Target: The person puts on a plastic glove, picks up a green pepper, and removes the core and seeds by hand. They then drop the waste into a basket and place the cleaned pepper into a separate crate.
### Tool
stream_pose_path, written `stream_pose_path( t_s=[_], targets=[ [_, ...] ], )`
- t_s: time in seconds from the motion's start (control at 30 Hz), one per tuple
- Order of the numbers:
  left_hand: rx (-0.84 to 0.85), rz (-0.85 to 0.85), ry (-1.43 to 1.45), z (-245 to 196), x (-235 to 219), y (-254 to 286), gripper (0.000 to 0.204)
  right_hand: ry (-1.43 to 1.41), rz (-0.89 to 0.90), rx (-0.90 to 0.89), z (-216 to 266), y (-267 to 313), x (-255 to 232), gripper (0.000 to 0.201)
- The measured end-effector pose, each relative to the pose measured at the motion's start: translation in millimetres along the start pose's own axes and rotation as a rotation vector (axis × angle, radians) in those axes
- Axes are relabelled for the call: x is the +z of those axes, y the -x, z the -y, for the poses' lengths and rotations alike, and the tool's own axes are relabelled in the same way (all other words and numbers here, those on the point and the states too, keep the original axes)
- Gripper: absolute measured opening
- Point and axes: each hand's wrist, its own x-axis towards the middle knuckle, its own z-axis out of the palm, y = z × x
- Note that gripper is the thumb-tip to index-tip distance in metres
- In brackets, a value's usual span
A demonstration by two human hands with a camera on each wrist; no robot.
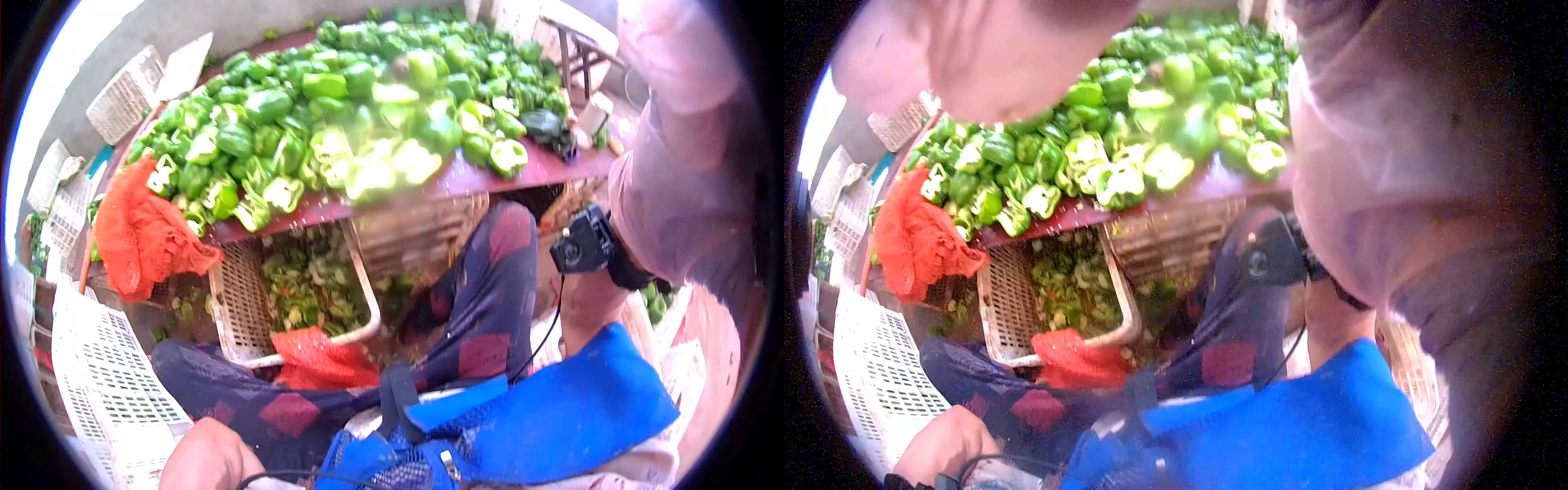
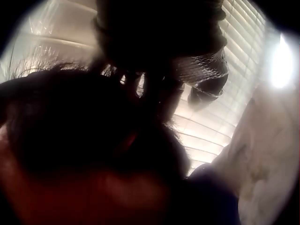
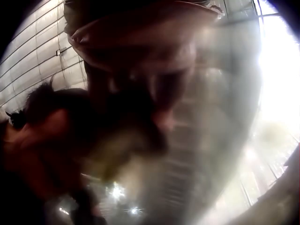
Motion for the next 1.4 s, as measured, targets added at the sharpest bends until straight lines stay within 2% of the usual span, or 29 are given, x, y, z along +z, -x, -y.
stream_pose_path(
  t_s=[0.07,0.17,0.27,0.33,0.4,0.47,0.5,0.53,0.57,0.6,0.63,0.67,0.7,0.73,0.83,0.87,0.93,0.97,1.0,1.03,1.07,1.17,1.2,1.27,1.3,1.37,1.4],
  targets=[
    [0.002,-0.014,-0.021,-7.1,0.7,-0.1,0.038,-0.086,-0.141,-0.002,0.2,1.3,-12.1,0.031],
    [0.005,-0.046,-0.053,-18.3,3.1,1.2,0.038,-0.349,-0.461,-0.078,22.0,7.4,-47.4,0.029],
    [0.02,-0.083,-0.072,-27.8,-0.8,1.4,0.038,-0.62,-0.753,-0.271,56.2,15.5,-87.4,0.027],
    [0.045,-0.129,-0.08,-34.3,-7.3,2.8,0.038,-0.787,-0.832,-0.429,88.1,15.6,-104.9,0.026],
    [0.077,-0.21,-0.077,-42.3,-15.6,9.4,0.038,-0.947,-0.709,-0.493,116.3,8.4,-96.6,0.025],
    [0.085,-0.305,-0.044,-44.4,-21.8,17.5,0.038,-1.029,-0.339,-0.372,134.0,-6.9,-63.3,0.024],
    [0.062,-0.348,-0.022,-41.6,-23.3,20.7,0.038,-0.987,-0.039,-0.179,139.0,-15.3,-43.4,0.025],
    [-0.044,-0.374,0.039,-32.6,-23.4,23.4,0.038,-0.577,-0.048,-0.303,120.5,-30.3,-2.3,0.031],
    [-0.149,-0.402,0.101,-20.0,-21.6,27.3,0.038,-0.654,0.107,-0.297,114.6,-32.5,27.9,0.038],
    [-0.331,-0.381,0.21,-1.2,-17.6,30.1,0.038,-0.078,-0.058,-0.621,89.2,-44.7,60.6,0.045],
    [-0.577,-0.332,0.384,24.4,-12.2,35.3,0.034,0.067,0.079,-0.509,109.4,-40.9,65.5,0.047],
    [-0.699,-0.23,0.365,57.1,-7.8,54.2,0.036,0.109,0.02,-0.672,111.5,-43.6,77.1,0.037],
    [-0.902,-0.236,0.351,84.6,0.9,72.3,0.031,0.326,0.069,-0.552,110.0,-40.9,86.6,0.027],
    [-1.11,-0.274,0.306,98.5,15.7,73.4,0.028,0.376,0.083,-0.537,110.5,-42.5,96.4,0.026],
    [-1.257,-0.218,0.499,169.9,40.7,94.6,0.031,0.385,0.127,-0.459,111.9,-46.3,124.0,0.015],
    [-1.254,-0.23,0.469,179.6,50.8,90.1,0.032,0.364,0.139,-0.426,113.1,-48.0,129.7,0.011],
    [-1.258,-0.249,0.411,196.6,75.3,79.8,0.033,0.293,0.043,-0.439,111.9,-46.0,133.3,0.011],
    [-1.143,-0.192,0.4,213.9,83.1,84.3,0.038,0.258,-0.005,-0.438,110.4,-43.7,135.9,0.013],
    [-1.01,-0.13,0.343,219.8,89.4,84.9,0.04,0.232,-0.002,-0.334,112.4,-46.5,139.9,0.012],
    [-0.871,-0.071,0.287,225.2,93.4,84.2,0.043,0.246,0.044,-0.334,110.9,-50.2,139.1,0.017],
    [-1.25,-0.142,0.506,223.1,90.9,74.8,0.046,0.23,0.05,-0.36,107.8,-49.9,137.1,0.02],
    [-1.412,-0.128,0.662,222.4,77.2,63.4,0.058,0.165,0.083,-0.372,106.4,-44.7,127.1,0.025],
    [-1.414,-0.171,0.666,220.9,75.0,63.8,0.061,0.141,0.101,-0.37,108.8,-40.6,124.7,0.026],
    [-1.418,-0.267,0.67,214.5,70.3,64.7,0.065,0.012,-0.004,-0.555,113.5,-30.1,125.4,0.028],
    [-1.34,-0.285,0.734,209.8,69.4,63.5,0.065,-0.057,-0.057,-0.646,117.2,-22.9,126.0,0.029],
    [-1.178,-0.321,0.854,201.9,68.9,61.2,0.064,0.071,0.036,-0.646,138.0,-9.1,127.1,0.028],
    [-1.175,-0.33,1.073,211.1,61.8,68.4,0.06,0.055,0.079,-0.716,142.8,-6.1,115.9,0.027]
  ],
)
